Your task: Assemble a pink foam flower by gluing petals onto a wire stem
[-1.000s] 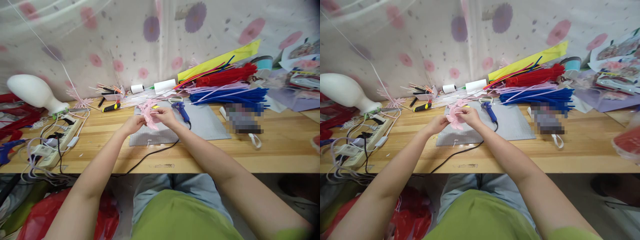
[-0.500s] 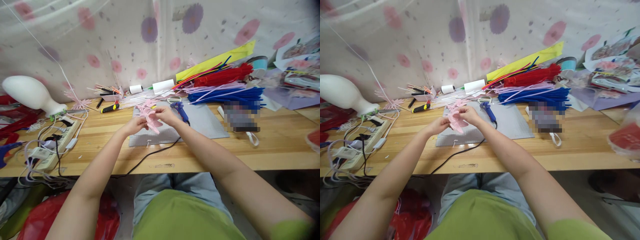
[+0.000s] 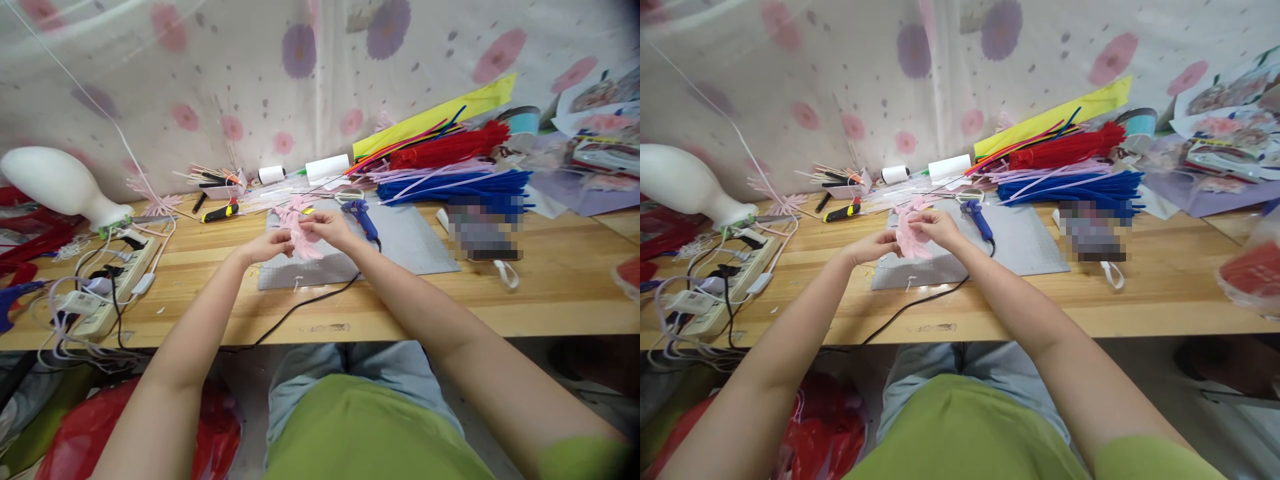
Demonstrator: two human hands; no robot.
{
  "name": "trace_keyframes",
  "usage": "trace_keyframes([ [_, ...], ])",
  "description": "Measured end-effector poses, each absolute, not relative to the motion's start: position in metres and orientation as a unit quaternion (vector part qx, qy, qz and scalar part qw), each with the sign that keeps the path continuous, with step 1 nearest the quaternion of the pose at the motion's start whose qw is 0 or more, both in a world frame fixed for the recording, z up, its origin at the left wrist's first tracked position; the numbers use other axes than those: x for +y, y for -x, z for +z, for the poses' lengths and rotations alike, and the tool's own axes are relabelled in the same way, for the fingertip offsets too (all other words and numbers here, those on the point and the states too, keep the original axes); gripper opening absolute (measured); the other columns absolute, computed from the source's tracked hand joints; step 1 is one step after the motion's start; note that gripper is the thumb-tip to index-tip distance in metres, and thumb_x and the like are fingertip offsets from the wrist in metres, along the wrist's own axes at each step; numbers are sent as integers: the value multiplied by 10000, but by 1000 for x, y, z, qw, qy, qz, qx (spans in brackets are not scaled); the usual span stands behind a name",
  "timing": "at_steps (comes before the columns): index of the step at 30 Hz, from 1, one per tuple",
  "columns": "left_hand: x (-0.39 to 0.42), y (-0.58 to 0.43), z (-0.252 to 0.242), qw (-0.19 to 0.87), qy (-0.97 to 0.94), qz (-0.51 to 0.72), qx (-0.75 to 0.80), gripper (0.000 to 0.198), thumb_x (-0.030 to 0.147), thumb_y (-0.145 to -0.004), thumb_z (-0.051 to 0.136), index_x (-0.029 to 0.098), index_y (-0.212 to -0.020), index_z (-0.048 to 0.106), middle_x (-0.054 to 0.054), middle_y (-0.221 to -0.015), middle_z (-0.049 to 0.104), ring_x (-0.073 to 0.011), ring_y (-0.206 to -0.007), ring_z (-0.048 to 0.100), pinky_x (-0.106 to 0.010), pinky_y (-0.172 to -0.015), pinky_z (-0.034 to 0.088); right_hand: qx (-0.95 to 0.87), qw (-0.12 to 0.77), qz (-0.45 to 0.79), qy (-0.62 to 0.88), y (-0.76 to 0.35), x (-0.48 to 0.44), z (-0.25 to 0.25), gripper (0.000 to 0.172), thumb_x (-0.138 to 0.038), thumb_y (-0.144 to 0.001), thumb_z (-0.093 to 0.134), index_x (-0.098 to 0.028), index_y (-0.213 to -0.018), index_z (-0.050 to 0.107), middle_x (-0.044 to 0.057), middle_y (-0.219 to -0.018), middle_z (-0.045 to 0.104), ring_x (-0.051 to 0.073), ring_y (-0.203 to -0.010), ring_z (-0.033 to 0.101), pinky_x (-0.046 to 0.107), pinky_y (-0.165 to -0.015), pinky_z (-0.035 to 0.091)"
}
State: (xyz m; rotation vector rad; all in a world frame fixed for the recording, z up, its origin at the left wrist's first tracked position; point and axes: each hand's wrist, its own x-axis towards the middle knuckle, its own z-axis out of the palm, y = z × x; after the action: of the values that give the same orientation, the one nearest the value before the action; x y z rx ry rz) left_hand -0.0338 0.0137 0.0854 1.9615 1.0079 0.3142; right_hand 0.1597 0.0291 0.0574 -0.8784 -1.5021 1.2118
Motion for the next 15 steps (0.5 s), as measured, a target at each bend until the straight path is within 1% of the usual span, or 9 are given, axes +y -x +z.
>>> trace_keyframes([
  [3,15,29,83,326,-821,175,435,181,306,-803,526,136,-819,588,-27,-761,609,-135,-718,567,-290,-715,479,-597,523,453,405,-157,30,52,146,-274,-663,653,-165,-737,713,18,-795,703,147,-761,617,249,-697,467],
  [5,14,26,84,236,-841,185,451,152,249,-788,522,138,-834,615,-32,-792,634,-142,-746,564,-286,-732,464,-584,525,448,427,-157,29,49,149,-283,-676,652,-176,-752,722,14,-810,713,154,-787,626,251,-719,476],
  [7,11,25,88,173,-854,175,458,146,214,-771,522,146,-813,644,-34,-795,661,-152,-759,571,-275,-729,447,-577,519,457,434,-159,29,46,165,-297,-686,657,-179,-776,730,15,-834,721,157,-806,631,249,-732,482],
  [9,10,25,91,151,-859,167,459,168,198,-769,511,154,-788,672,-35,-788,683,-162,-770,586,-266,-715,436,-588,500,481,415,-163,29,45,204,-309,-714,639,-174,-830,739,21,-882,727,157,-833,637,251,-746,487],
  [12,10,27,92,165,-856,179,456,222,186,-779,480,160,-790,701,-30,-780,701,-166,-777,605,-260,-704,435,-622,464,502,381,-169,28,43,268,-329,-772,593,-163,-923,738,30,-934,730,164,-862,645,272,-767,497],
  [15,13,27,88,185,-849,190,457,231,170,-765,469,158,-740,698,-21,-722,694,-154,-722,600,-255,-675,436,-646,475,432,413,-170,24,39,262,-332,-803,574,-175,-933,740,37,-956,734,187,-899,654,301,-814,495],
])
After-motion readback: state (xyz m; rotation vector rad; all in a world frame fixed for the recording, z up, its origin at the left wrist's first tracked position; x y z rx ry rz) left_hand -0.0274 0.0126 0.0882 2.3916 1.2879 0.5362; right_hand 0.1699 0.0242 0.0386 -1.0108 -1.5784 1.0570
